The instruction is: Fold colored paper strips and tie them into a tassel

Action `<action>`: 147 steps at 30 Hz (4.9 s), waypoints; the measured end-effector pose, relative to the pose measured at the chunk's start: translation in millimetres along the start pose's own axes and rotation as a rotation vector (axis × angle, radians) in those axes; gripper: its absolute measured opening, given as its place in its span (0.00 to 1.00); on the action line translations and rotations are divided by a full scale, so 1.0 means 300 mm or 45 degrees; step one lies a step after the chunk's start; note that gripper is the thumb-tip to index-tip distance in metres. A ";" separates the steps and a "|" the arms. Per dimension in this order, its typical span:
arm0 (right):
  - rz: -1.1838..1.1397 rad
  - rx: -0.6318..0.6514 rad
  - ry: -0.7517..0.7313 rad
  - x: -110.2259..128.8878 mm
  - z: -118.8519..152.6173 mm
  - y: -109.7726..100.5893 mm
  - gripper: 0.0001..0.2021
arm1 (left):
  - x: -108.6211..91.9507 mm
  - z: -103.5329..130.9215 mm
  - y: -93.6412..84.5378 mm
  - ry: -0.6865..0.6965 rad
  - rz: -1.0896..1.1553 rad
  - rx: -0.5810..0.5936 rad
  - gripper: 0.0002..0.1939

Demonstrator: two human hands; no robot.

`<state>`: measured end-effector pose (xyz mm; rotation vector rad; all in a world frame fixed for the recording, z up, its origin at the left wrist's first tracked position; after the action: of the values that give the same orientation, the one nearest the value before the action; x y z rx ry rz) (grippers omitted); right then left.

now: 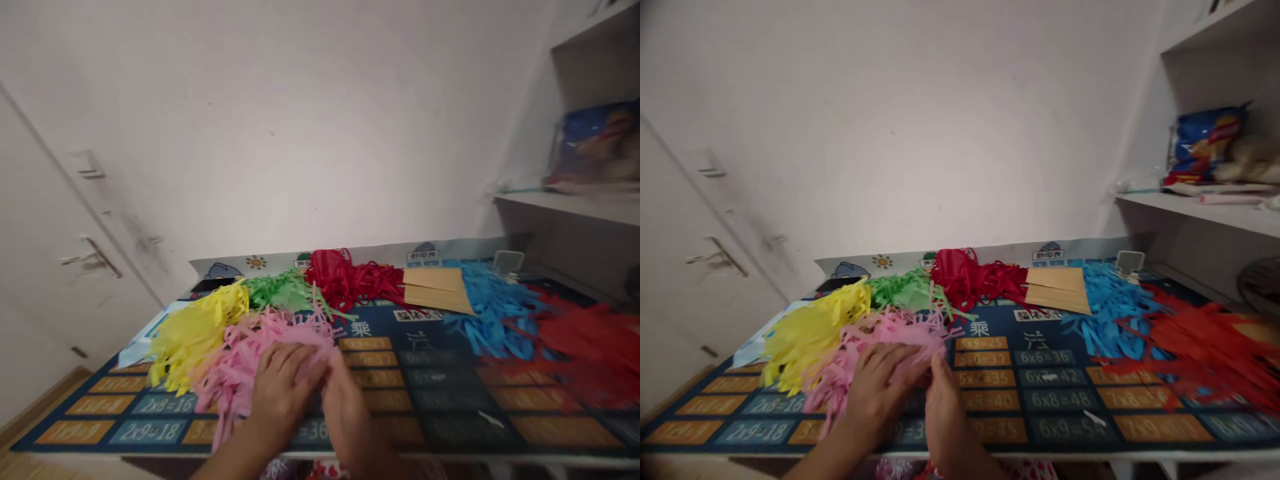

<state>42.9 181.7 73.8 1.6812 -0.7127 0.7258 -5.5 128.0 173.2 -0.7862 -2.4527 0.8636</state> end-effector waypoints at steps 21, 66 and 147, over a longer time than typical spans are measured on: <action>2.189 0.102 -0.305 0.326 0.201 -0.434 0.16 | -0.329 0.153 0.457 0.098 0.581 0.408 0.11; 2.392 0.209 0.329 0.149 -0.066 -0.533 0.09 | 0.014 0.138 0.556 -0.616 0.342 0.999 0.14; 2.359 0.676 -0.454 0.179 -0.030 -0.416 0.06 | -0.010 0.093 0.435 -0.034 0.461 0.430 0.10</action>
<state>172.0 210.9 41.5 1.1423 -2.5585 1.9576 29.5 198.6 65.5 -1.1077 -2.1308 1.3820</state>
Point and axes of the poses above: each hand's wrist, its own z-axis away from the middle knuckle, its own y-axis out of the palm, x = y × z, the point moved 10 cm from there along -z, towards the middle knuckle
